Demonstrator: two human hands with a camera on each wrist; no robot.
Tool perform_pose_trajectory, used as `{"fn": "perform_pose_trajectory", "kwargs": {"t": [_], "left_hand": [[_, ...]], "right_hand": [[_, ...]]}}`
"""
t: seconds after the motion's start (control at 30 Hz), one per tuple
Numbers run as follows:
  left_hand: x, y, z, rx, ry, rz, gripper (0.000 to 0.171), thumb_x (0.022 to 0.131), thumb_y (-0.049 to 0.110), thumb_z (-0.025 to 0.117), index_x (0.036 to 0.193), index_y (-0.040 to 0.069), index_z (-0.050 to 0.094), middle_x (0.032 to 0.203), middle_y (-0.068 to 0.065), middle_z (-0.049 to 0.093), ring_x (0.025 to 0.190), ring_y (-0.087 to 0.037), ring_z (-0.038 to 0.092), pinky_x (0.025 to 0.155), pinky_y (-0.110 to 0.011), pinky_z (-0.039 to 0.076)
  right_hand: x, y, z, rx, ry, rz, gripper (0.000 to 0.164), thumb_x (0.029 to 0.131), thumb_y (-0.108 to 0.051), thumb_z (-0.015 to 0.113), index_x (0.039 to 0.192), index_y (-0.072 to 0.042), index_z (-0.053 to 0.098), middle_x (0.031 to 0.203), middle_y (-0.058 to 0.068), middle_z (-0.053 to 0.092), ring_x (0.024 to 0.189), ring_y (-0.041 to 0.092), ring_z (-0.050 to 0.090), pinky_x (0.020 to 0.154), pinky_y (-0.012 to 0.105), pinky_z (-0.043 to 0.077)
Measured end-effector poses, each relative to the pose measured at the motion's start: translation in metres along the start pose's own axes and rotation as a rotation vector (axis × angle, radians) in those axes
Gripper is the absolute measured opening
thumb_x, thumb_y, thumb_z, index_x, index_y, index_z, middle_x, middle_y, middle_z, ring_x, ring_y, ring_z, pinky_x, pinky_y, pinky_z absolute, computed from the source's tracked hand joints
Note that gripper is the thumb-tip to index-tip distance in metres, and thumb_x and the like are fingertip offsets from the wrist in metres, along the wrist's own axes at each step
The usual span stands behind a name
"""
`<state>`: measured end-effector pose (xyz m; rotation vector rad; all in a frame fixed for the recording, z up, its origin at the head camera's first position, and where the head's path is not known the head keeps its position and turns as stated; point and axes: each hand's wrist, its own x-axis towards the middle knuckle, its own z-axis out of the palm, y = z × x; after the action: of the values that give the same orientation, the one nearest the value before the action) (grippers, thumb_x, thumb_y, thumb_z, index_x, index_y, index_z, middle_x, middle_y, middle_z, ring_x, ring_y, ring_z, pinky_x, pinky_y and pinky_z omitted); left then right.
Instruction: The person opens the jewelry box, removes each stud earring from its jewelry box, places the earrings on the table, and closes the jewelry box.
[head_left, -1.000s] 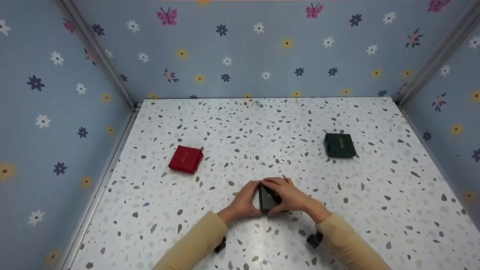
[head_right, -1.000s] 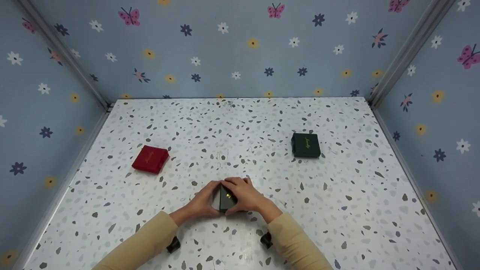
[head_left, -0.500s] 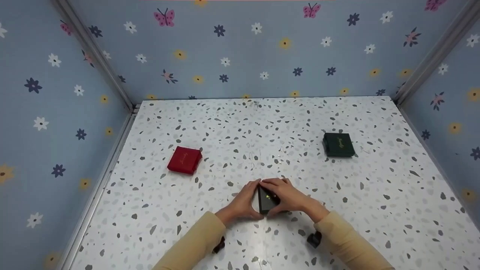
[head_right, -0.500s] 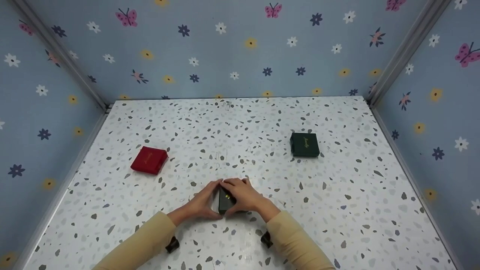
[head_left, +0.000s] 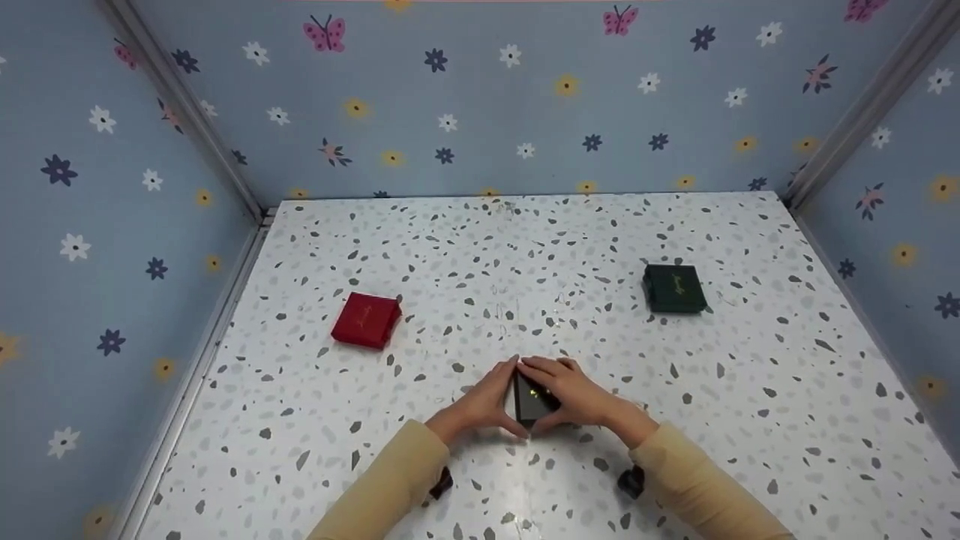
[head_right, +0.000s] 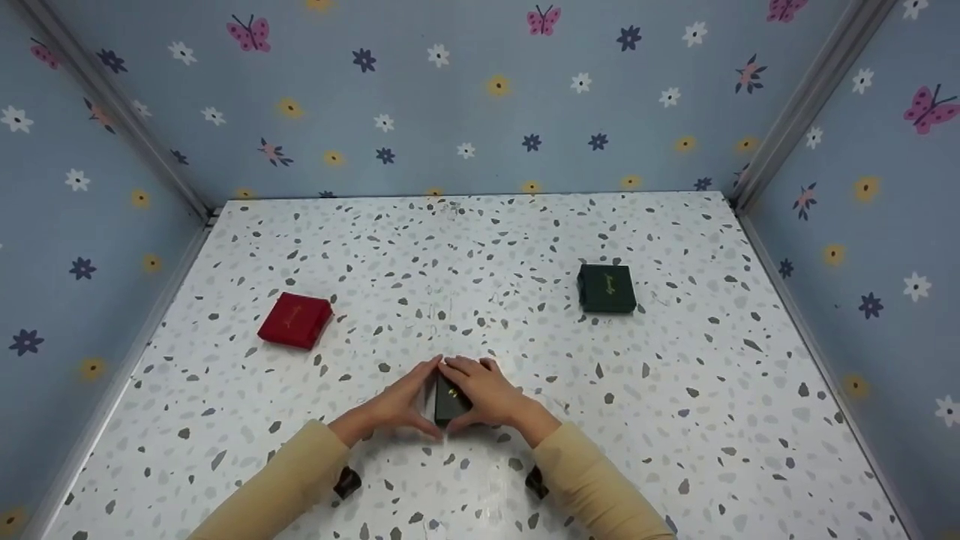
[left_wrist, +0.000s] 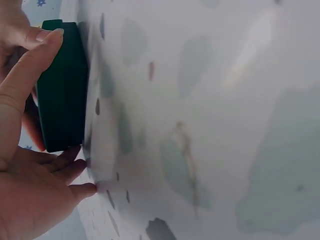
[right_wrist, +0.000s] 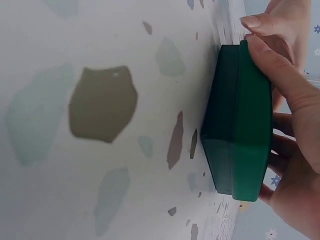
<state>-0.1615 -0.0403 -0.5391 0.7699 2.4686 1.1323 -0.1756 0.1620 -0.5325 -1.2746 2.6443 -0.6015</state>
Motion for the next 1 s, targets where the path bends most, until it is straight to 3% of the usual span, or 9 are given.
{"fn": "perform_pose_trajectory", "kwargs": {"t": [0.2, 0.47, 0.83, 1.0], "left_hand": [[0.0, 0.007, -0.003, 0.026, -0.013, -0.047, 0.117, 0.055, 0.031, 0.083, 0.138, -0.007, 0.01, 0.135, -0.019, 0.026, 0.122, -0.026, 0.031, 0.101, -0.034, 0.029], [0.001, 0.017, -0.007, 0.067, -0.012, -0.115, 0.11, 0.058, 0.035, 0.081, 0.139, -0.003, 0.016, 0.137, -0.019, 0.021, 0.126, -0.028, 0.024, 0.1, -0.038, 0.029], [0.003, 0.025, -0.003, 0.164, 0.056, 0.041, 0.098, 0.06, 0.034, 0.08, 0.135, -0.002, 0.03, 0.136, -0.017, 0.026, 0.125, -0.025, 0.028, 0.099, -0.034, 0.031], [0.007, 0.027, 0.0, 0.171, 0.053, 0.062, 0.094, 0.062, 0.035, 0.079, 0.135, 0.001, 0.032, 0.139, -0.013, 0.027, 0.126, -0.024, 0.027, 0.1, -0.034, 0.031]], "right_hand": [[-0.004, 0.001, 0.004, 0.092, 0.038, -0.006, 0.09, 0.07, -0.053, 0.064, 0.138, -0.004, 0.029, 0.141, 0.014, 0.025, 0.129, 0.026, 0.022, 0.101, 0.051, 0.019], [-0.008, 0.004, 0.0, 0.172, 0.139, 0.06, 0.071, 0.077, -0.047, 0.061, 0.134, -0.012, 0.038, 0.139, 0.008, 0.028, 0.124, 0.023, 0.028, 0.097, 0.048, 0.026], [-0.012, 0.014, -0.017, 0.13, 0.286, 0.138, 0.046, 0.082, -0.027, 0.062, 0.122, -0.006, 0.051, 0.119, 0.008, 0.05, 0.109, 0.024, 0.047, 0.088, 0.047, 0.037], [-0.013, 0.023, -0.026, 0.097, 0.339, 0.151, 0.04, 0.082, -0.018, 0.063, 0.118, -0.007, 0.053, 0.113, 0.006, 0.054, 0.104, 0.021, 0.051, 0.086, 0.041, 0.043]]}}
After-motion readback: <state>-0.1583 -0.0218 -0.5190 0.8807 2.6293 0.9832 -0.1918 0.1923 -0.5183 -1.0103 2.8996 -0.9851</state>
